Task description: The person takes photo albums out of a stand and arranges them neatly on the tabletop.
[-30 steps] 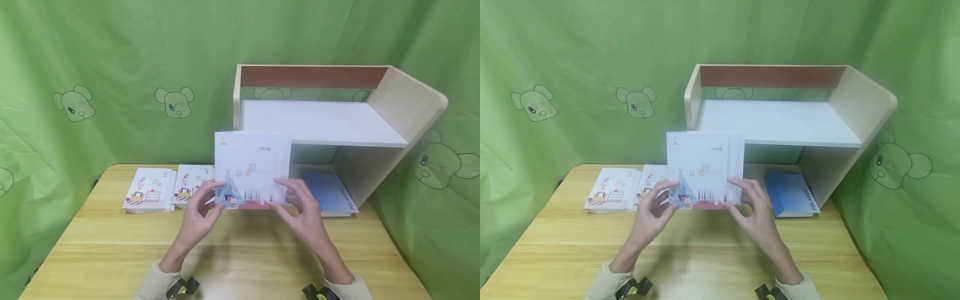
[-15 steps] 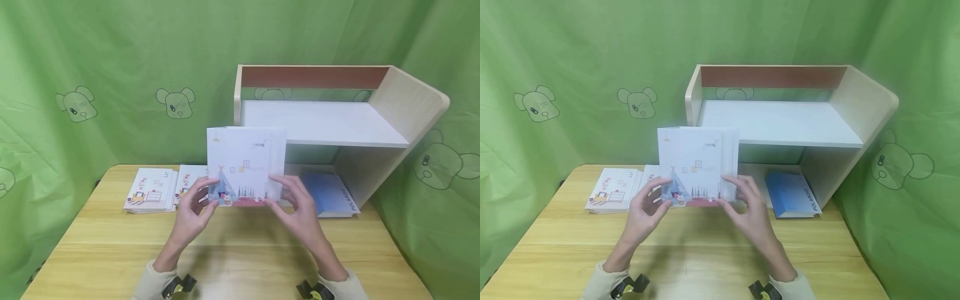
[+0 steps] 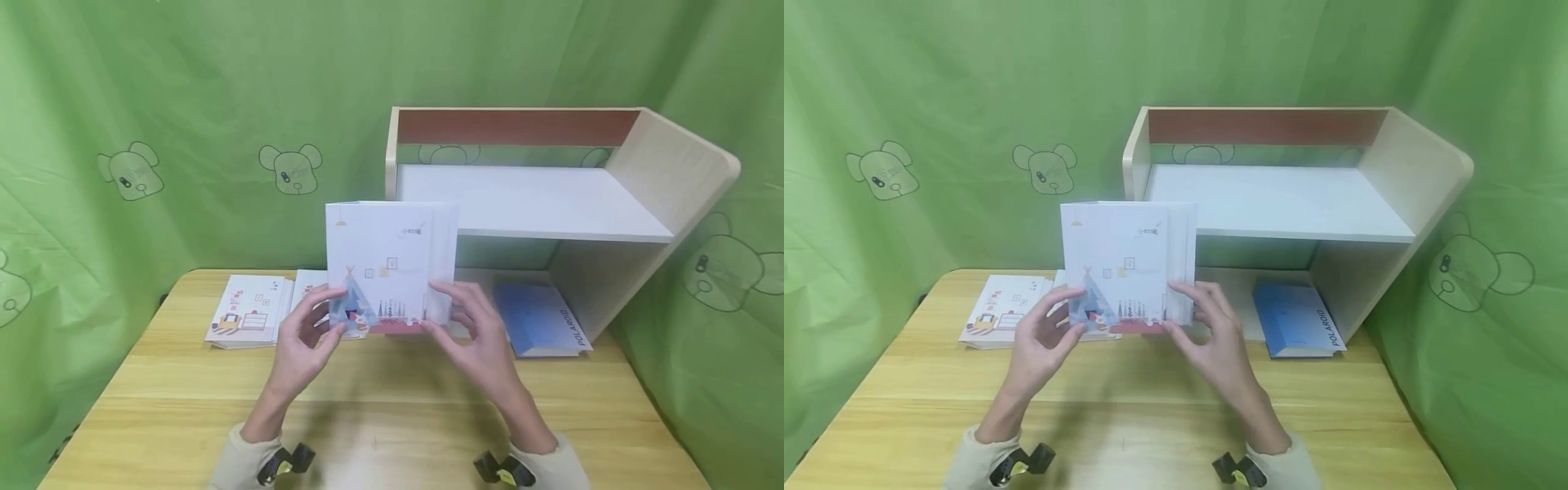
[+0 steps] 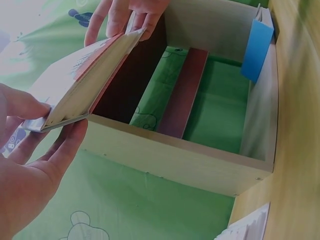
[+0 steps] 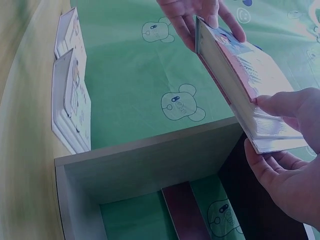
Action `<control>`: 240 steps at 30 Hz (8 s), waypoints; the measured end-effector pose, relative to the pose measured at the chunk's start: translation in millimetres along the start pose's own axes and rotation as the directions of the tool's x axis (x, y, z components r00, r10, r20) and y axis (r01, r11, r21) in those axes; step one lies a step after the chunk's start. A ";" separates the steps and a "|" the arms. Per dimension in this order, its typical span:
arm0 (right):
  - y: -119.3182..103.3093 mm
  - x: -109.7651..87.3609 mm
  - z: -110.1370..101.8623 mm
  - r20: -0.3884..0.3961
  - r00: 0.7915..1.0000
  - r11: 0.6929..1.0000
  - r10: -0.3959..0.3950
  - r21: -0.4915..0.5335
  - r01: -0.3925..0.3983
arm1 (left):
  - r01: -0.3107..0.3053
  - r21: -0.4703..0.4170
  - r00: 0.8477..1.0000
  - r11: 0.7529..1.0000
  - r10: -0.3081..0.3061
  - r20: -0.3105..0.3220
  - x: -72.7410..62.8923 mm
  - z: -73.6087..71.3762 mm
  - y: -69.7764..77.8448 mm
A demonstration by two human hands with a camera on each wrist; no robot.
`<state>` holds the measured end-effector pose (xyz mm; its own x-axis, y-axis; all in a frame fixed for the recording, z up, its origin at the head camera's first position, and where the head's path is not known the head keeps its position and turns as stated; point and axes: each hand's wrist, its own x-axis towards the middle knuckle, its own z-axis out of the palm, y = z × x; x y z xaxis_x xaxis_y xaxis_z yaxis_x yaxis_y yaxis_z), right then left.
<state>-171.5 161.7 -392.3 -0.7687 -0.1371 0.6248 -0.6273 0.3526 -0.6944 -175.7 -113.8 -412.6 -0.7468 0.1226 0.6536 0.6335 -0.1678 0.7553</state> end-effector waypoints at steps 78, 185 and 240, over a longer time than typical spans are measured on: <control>-21.8 25.8 101.2 0.196 0.977 0.950 0.084 0.280 -0.138 | 0.156 0.035 0.988 0.987 -0.156 -0.013 -18.2 -107.1 37.0; -10.6 -26.3 211.4 0.366 0.856 0.918 0.364 0.011 -0.395 | 0.475 0.350 0.873 0.807 -0.483 -0.071 -106.1 -184.1 12.5; -9.8 -50.4 252.8 0.504 0.732 0.878 0.458 -0.124 -0.463 | 0.698 0.505 0.655 0.507 -0.738 -0.164 -142.6 -218.6 12.6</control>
<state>-158.2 -68.8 -507.2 -0.9131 -0.4056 -0.0402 -0.1789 0.4874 -0.8547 -105.5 -347.3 -506.7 -0.9896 0.0433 -0.1371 -0.0980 0.4946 0.8636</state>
